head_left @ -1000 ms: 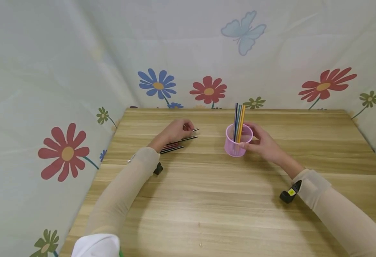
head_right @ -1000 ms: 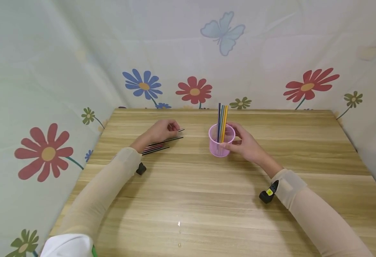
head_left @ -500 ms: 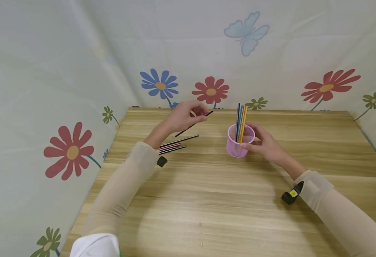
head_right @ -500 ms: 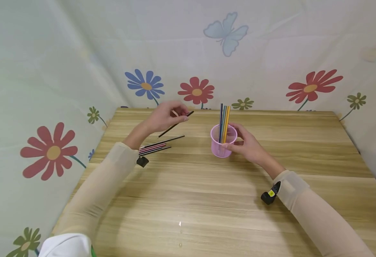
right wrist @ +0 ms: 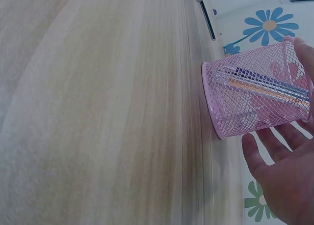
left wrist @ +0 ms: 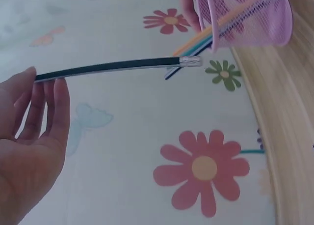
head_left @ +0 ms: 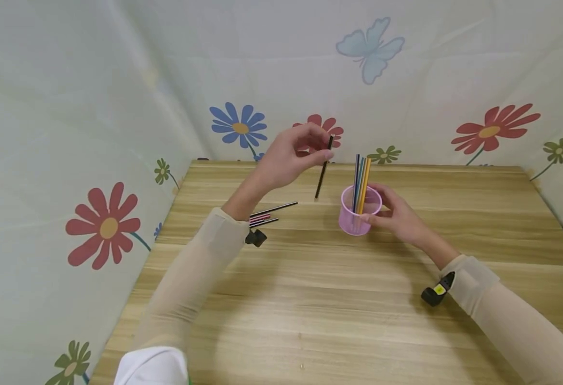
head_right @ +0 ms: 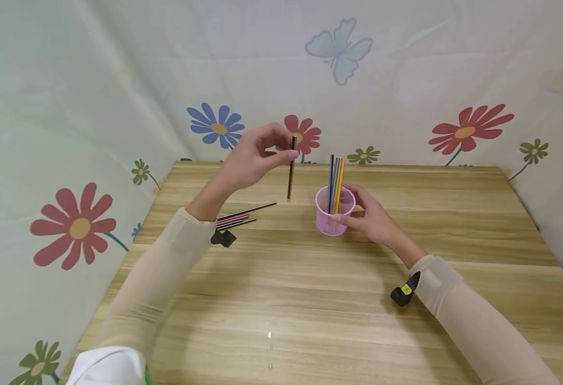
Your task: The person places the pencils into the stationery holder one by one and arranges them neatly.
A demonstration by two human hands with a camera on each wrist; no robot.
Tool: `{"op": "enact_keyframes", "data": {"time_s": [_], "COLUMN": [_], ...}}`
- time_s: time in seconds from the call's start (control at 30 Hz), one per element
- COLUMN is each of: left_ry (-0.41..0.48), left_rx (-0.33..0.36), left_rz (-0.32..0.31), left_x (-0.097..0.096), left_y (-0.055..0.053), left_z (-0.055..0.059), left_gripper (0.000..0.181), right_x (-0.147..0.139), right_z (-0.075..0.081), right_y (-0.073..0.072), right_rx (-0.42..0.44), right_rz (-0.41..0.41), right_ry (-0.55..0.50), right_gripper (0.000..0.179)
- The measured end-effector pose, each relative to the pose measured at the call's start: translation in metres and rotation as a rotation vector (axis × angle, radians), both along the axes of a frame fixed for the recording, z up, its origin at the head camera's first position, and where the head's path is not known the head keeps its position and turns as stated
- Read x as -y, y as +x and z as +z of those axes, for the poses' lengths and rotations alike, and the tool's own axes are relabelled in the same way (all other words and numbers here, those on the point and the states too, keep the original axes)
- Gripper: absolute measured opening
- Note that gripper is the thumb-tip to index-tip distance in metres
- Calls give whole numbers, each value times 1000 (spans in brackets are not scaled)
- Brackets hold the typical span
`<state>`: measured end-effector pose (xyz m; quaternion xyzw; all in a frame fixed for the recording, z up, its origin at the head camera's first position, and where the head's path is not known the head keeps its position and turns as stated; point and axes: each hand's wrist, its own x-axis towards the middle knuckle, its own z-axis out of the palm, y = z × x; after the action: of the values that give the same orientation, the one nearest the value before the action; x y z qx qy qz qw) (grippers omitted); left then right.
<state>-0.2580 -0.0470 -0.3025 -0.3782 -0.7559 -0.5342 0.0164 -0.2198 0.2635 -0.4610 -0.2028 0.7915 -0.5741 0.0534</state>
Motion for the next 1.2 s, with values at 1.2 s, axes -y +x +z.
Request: {"op": "enact_keyframes", "data": {"time_s": [1.2], "left_ry": [123], "left_rx": [220], "left_rz": [260], "left_x": [-76], "left_y": [-36], "left_z": [-89], "left_gripper": [21], "right_x": [-4], "right_z": [0], "right_y": [-4], "right_rx": [43], "right_rz": [31], "right_ry": [-22], "right_gripper": [80]}}
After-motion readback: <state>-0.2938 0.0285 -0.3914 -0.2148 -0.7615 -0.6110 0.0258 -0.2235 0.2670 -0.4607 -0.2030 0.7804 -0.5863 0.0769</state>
